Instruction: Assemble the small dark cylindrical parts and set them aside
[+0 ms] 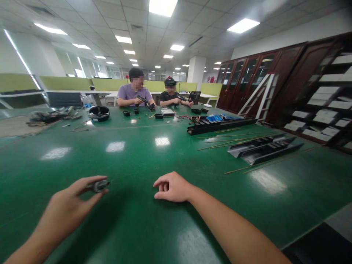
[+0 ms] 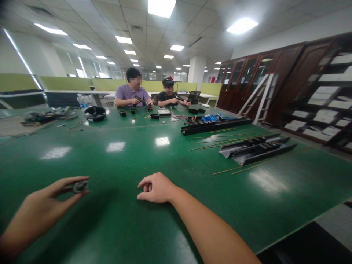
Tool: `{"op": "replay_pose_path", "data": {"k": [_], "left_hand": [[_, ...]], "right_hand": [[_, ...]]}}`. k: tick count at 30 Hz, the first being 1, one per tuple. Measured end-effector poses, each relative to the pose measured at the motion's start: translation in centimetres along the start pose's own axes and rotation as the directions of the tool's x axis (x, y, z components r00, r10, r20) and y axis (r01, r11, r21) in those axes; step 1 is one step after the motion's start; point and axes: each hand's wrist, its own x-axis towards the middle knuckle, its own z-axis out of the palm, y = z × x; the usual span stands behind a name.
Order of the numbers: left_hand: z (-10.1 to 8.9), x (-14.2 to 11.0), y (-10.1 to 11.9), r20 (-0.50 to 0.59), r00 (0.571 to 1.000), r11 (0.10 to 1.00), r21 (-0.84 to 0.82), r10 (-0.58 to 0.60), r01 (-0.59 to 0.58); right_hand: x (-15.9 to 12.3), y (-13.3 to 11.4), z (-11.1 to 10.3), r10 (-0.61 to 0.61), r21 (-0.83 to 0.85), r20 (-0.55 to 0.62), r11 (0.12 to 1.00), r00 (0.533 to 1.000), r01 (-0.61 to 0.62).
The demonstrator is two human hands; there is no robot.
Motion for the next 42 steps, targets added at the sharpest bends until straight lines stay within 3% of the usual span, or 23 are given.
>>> {"op": "replay_pose_path", "data": {"k": [1,3,6,9,11,15,25,31,42], "left_hand": [[1.3,0.9,1.1,0.067,0.994,0.995,-0.055,0.084,-0.08],[4.1,2.3,3.4,0.076,0.962,0.958,-0.142,0.263,-0.25],[7.5,3.0,5.6,0.064,0.908,0.902,-0.156,0.415,-0.401],[9.5,2.3,5.3,0.081,0.879,0.874,-0.181,0.47,-0.45],[10.1,1.7,4.4,0.112,0.893,0.888,-0.217,0.436,-0.407],[10.0,1.1,3.8,0.141,0.939,0.926,-0.267,0.313,-0.268],[9.7,0.8,4.6,0.181,0.915,0.87,-0.418,0.362,-0.261],[9.8,0.9,4.7,0.25,0.922,0.906,-0.378,0.295,-0.188],[9.4,0.8,5.1,0.253,0.93,0.919,-0.357,0.267,-0.166]], "right_hand": [[0.0,0.0,0.0,0.002,0.01,-0.012,1.0,1.0,-0.002],[0.0,-0.2,0.0,0.003,0.017,-0.044,1.0,0.999,-0.002],[0.0,-0.4,0.0,-0.009,-0.014,-0.091,1.0,0.996,0.008],[0.2,-0.6,0.0,-0.028,-0.07,-0.119,0.997,0.993,0.019],[0.3,-0.8,0.2,-0.038,-0.116,-0.129,0.993,0.991,0.023],[0.3,-1.4,0.5,-0.084,-0.188,-0.118,0.98,0.989,0.061],[0.1,-1.7,0.7,-0.168,-0.246,-0.12,0.96,0.978,0.135],[-0.1,-2.1,0.7,-0.182,-0.261,-0.161,0.956,0.97,0.136],[0.0,-2.2,0.8,-0.22,-0.233,-0.168,0.956,0.961,0.178]]}}
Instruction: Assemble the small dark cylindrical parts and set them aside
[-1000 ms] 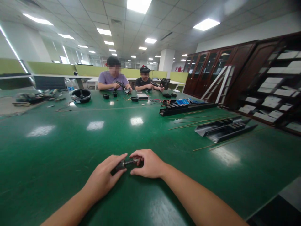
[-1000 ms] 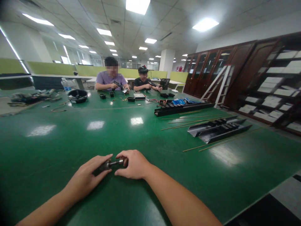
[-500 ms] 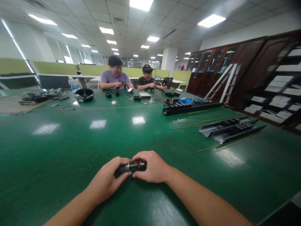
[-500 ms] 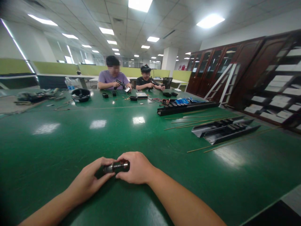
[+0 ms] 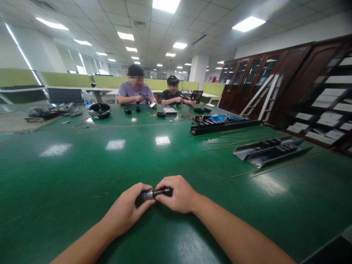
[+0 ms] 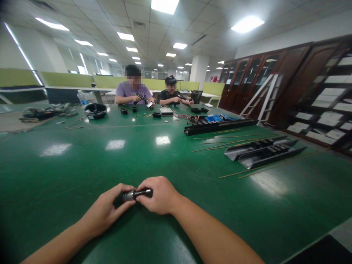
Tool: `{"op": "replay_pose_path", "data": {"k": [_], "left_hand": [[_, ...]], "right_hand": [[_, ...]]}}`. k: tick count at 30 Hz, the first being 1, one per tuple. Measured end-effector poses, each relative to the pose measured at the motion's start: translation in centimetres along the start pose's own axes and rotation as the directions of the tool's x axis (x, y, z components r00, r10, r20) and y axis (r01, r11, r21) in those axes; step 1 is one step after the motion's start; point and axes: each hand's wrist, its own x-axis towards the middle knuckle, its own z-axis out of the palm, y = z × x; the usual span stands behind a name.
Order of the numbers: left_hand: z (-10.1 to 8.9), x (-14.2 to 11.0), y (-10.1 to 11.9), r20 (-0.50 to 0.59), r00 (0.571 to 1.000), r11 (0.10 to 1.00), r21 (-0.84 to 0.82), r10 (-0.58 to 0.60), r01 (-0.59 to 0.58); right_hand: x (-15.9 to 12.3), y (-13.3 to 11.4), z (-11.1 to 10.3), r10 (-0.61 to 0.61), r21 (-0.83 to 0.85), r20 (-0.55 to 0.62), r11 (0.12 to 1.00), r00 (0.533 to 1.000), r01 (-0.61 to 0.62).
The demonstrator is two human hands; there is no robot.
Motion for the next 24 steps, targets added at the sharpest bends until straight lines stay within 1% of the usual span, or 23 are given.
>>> {"op": "replay_pose_path", "data": {"k": [6,13,20,24], "left_hand": [[-0.05,0.12,0.19,-0.008,1.0,1.0,0.01,-0.003,0.003],[-0.13,-0.05,0.42,0.022,1.0,0.999,0.038,-0.013,0.012],[-0.03,0.19,0.37,-0.015,1.0,0.998,0.067,0.001,0.0],[0.01,0.2,0.22,-0.029,1.0,0.994,0.111,0.008,-0.004]], "right_hand": [[-0.02,0.01,-0.01,0.015,0.005,-0.005,1.0,1.0,-0.015],[-0.02,-0.01,-0.02,0.004,-0.003,0.007,1.0,1.0,-0.004],[-0.05,0.22,0.09,0.015,-0.017,0.016,1.0,1.0,-0.015],[-0.03,0.15,0.04,0.02,-0.013,0.007,1.0,1.0,-0.02]]}}
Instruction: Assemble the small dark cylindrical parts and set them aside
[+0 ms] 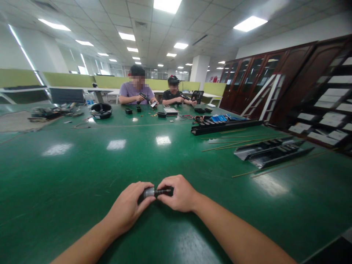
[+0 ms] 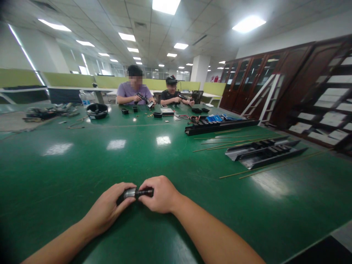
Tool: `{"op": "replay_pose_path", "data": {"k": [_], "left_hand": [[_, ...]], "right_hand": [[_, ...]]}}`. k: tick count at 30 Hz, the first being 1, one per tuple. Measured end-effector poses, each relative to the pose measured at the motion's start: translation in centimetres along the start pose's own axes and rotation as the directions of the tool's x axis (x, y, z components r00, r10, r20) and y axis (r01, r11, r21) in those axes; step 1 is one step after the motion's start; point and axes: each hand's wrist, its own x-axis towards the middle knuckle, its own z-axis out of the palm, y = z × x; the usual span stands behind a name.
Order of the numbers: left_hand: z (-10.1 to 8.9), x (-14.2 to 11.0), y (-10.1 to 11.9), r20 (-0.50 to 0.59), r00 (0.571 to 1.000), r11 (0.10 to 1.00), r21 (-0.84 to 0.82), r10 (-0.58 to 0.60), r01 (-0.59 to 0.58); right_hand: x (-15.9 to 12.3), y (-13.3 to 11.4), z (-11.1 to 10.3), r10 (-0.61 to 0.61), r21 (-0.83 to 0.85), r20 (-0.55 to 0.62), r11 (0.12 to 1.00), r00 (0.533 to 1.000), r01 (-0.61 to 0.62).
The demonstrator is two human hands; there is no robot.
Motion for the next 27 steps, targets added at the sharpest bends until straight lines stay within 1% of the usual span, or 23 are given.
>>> {"op": "replay_pose_path", "data": {"k": [6,10,16,20,24,27], "left_hand": [[0.0,-0.1,-0.1,-0.004,1.0,0.999,0.036,0.022,-0.022],[0.3,-0.1,-0.5,0.014,0.999,0.998,0.047,0.04,-0.041],[0.5,-0.1,-0.9,-0.008,0.999,0.998,0.041,0.044,-0.044],[0.5,-0.1,-0.9,-0.011,1.0,0.999,0.031,0.026,-0.026],[0.6,0.0,-1.3,0.022,1.0,0.999,0.034,0.001,-0.001],[0.7,0.0,-1.4,0.05,0.999,0.999,0.032,-0.007,0.006]], "right_hand": [[0.0,-0.1,0.0,0.012,0.008,-0.009,1.0,1.0,-0.012],[0.0,0.0,0.1,0.052,0.012,0.002,0.999,0.999,-0.052],[0.1,0.1,0.4,0.141,0.127,0.005,0.982,0.99,-0.14],[0.0,0.1,0.5,0.173,0.184,0.016,0.968,0.985,-0.173],[0.1,-0.1,0.3,0.193,0.2,0.023,0.961,0.981,-0.193],[0.1,-0.3,0.4,0.19,0.265,0.036,0.945,0.981,-0.193]]}}
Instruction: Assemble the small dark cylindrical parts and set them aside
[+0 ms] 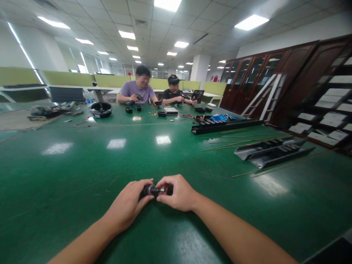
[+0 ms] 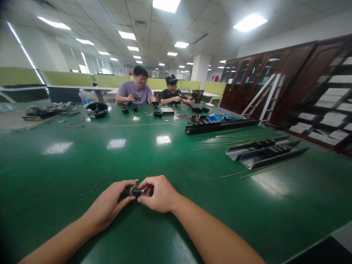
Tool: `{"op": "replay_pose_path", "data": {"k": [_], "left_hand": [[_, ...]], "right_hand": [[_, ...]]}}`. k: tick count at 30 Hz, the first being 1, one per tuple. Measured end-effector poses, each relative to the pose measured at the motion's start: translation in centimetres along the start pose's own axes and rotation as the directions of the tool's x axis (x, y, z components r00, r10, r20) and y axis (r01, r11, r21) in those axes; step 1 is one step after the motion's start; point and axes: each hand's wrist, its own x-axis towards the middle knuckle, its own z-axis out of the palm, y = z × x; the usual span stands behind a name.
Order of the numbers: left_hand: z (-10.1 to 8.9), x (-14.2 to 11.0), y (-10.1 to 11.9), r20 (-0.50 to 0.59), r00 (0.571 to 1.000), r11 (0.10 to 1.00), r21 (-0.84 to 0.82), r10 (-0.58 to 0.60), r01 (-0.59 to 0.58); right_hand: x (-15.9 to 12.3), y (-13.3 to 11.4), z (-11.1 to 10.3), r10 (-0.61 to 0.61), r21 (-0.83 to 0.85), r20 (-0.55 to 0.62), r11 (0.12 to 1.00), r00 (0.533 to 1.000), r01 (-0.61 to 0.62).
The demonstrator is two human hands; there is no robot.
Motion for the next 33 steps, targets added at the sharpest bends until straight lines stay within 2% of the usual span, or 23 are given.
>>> {"op": "replay_pose_path", "data": {"k": [5,13,22,29,33], "left_hand": [[-0.1,0.0,-0.1,-0.004,0.999,0.998,-0.044,-0.045,0.045],[-0.2,0.1,0.4,-0.026,0.999,0.983,-0.181,-0.048,0.042],[-0.3,-0.1,0.3,-0.03,0.999,0.984,-0.173,-0.044,0.039],[-0.3,-0.1,0.2,-0.105,0.994,0.997,-0.07,0.002,-0.009],[-0.5,0.2,0.5,-0.109,0.993,0.997,-0.065,0.033,-0.041]], "right_hand": [[-0.3,-0.3,0.5,-0.052,0.093,0.075,0.995,0.996,0.045],[-0.4,-0.2,0.5,-0.096,0.028,0.094,0.995,0.991,0.094],[-0.3,-0.4,0.4,-0.113,-0.006,0.112,0.993,0.987,0.114],[-0.1,-0.4,-0.1,-0.079,-0.103,-0.005,0.992,0.997,0.078],[-0.1,-0.6,-0.4,-0.117,-0.199,-0.055,0.974,0.992,0.104]]}}
